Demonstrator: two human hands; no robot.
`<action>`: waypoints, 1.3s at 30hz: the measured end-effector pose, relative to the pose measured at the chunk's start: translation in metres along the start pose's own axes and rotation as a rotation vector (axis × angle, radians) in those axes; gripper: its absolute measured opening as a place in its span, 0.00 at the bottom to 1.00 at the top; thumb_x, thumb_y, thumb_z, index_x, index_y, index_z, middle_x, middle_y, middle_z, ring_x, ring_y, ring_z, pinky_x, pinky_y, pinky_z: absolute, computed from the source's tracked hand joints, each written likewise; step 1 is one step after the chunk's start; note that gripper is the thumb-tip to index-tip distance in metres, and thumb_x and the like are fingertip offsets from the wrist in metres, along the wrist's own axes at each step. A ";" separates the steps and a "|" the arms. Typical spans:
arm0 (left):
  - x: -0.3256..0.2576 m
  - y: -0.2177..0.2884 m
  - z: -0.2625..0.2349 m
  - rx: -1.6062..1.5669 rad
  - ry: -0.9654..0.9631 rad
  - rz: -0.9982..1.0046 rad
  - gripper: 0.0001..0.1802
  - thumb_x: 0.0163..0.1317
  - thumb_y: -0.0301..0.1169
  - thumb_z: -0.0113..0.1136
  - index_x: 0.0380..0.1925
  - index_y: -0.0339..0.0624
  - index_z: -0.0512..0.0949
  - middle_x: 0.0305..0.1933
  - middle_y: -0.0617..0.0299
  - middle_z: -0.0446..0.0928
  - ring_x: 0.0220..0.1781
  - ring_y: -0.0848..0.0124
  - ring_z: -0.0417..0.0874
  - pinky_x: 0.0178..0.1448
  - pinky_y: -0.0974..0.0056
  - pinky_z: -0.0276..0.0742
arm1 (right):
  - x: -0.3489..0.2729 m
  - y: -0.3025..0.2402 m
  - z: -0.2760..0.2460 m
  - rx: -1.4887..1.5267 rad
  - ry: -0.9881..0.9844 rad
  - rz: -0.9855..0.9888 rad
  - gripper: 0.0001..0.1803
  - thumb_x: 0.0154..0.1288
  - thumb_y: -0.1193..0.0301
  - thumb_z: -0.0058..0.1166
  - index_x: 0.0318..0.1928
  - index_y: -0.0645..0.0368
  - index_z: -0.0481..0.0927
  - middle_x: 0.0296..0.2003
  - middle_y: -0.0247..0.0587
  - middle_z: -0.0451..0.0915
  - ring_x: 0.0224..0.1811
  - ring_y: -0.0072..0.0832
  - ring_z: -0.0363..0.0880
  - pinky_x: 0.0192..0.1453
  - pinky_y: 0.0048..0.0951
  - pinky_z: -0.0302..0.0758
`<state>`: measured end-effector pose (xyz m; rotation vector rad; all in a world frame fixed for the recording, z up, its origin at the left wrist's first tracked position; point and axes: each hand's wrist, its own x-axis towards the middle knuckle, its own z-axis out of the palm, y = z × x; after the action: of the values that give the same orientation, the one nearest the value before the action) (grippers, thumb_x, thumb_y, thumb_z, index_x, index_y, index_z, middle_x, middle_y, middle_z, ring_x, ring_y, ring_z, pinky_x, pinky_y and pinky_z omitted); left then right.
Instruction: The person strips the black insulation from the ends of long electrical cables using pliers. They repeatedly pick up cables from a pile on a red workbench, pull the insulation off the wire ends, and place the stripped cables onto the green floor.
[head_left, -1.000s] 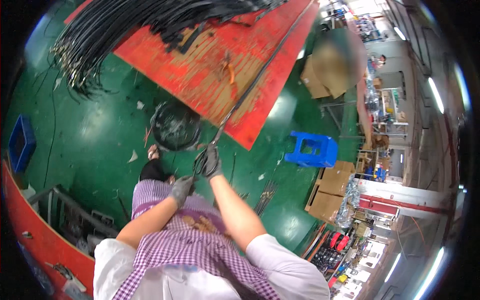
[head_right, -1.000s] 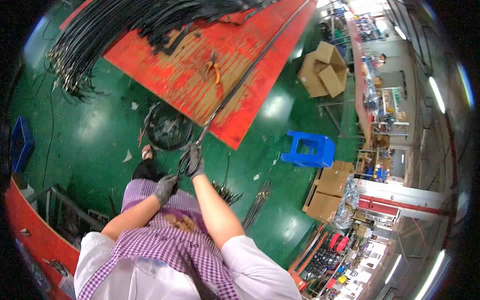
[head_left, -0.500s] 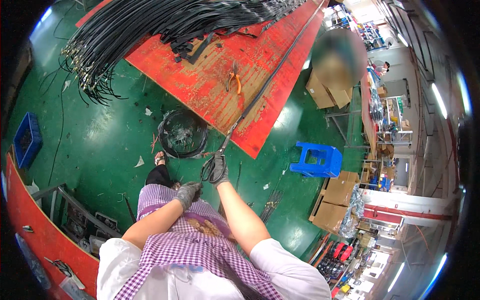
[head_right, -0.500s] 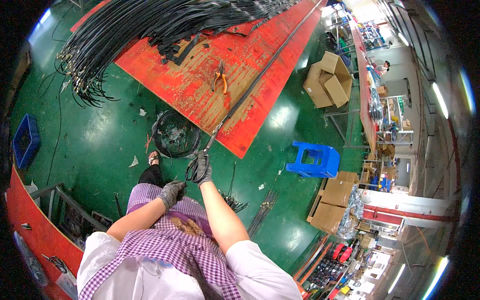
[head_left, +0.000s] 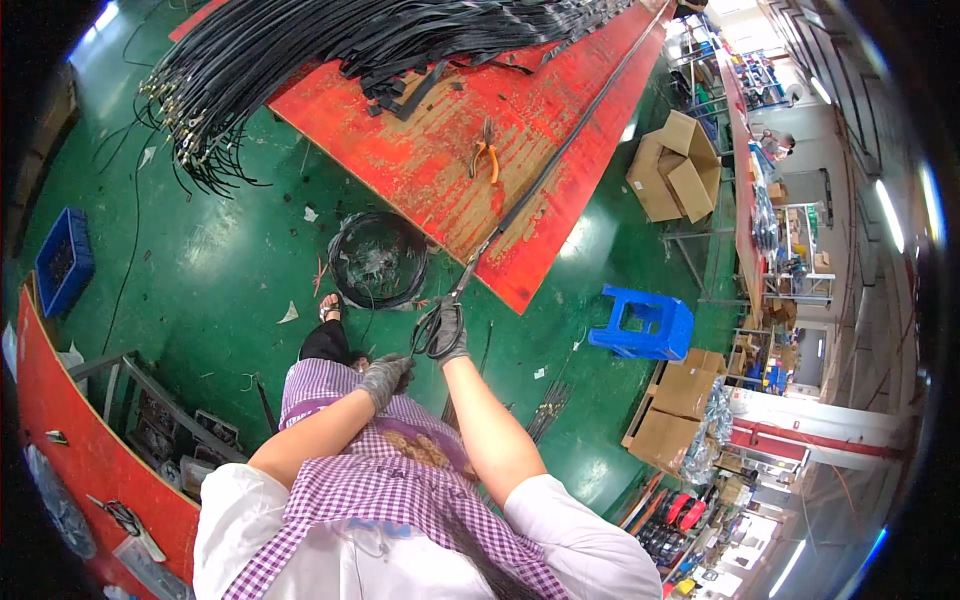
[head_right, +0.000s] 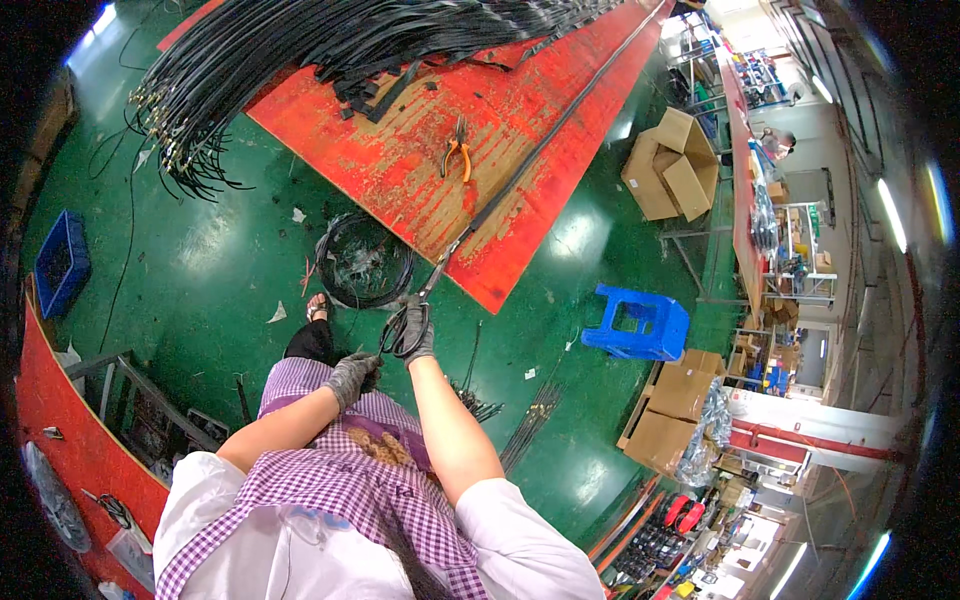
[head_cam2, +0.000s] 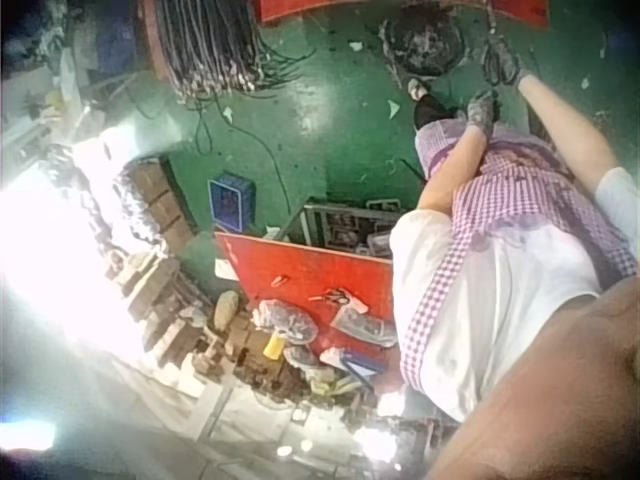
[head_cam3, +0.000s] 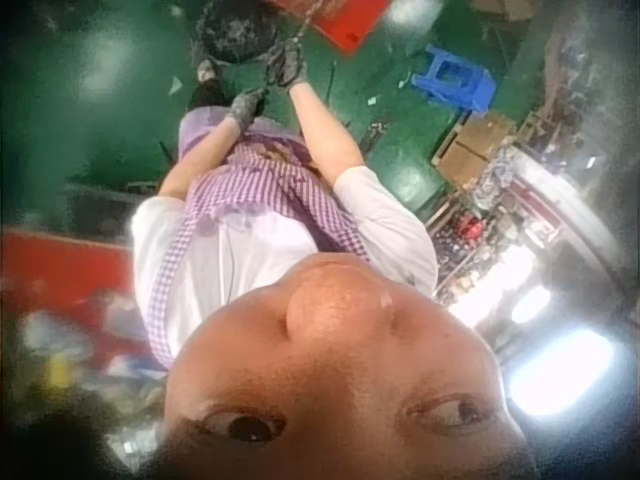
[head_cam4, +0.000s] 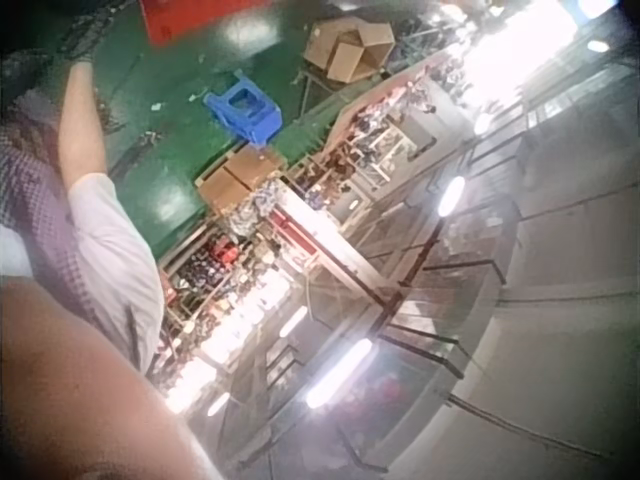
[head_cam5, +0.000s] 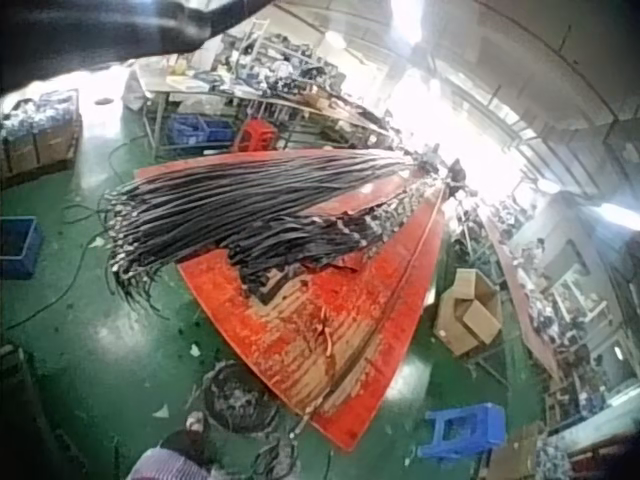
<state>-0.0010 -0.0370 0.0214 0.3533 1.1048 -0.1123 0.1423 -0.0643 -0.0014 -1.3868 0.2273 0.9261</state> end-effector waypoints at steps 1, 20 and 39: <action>0.004 -0.002 -0.001 0.026 -0.013 0.010 0.09 0.50 0.31 0.56 0.31 0.42 0.73 0.19 0.64 0.71 0.16 0.73 0.68 0.18 0.69 0.63 | -0.001 -0.002 0.000 -0.001 0.003 0.009 0.16 0.54 0.54 0.48 0.31 0.55 0.71 0.17 0.30 0.67 0.18 0.21 0.67 0.21 0.22 0.65; 0.009 -0.010 -0.001 0.031 0.019 0.027 0.10 0.50 0.33 0.57 0.33 0.45 0.72 0.19 0.62 0.72 0.16 0.73 0.70 0.17 0.69 0.64 | 0.005 0.002 -0.005 -0.081 -0.009 0.017 0.17 0.58 0.54 0.43 0.34 0.55 0.69 0.16 0.30 0.67 0.16 0.21 0.66 0.19 0.20 0.63; 0.011 -0.004 0.006 0.043 -0.019 0.023 0.08 0.51 0.35 0.55 0.31 0.46 0.72 0.20 0.63 0.72 0.16 0.73 0.70 0.18 0.69 0.64 | 0.004 -0.004 -0.005 0.042 -0.013 0.025 0.12 0.55 0.57 0.48 0.28 0.51 0.70 0.17 0.29 0.68 0.18 0.22 0.67 0.21 0.25 0.66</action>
<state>0.0078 -0.0423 0.0135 0.4030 1.0808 -0.1190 0.1495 -0.0664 -0.0025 -1.3414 0.2538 0.9460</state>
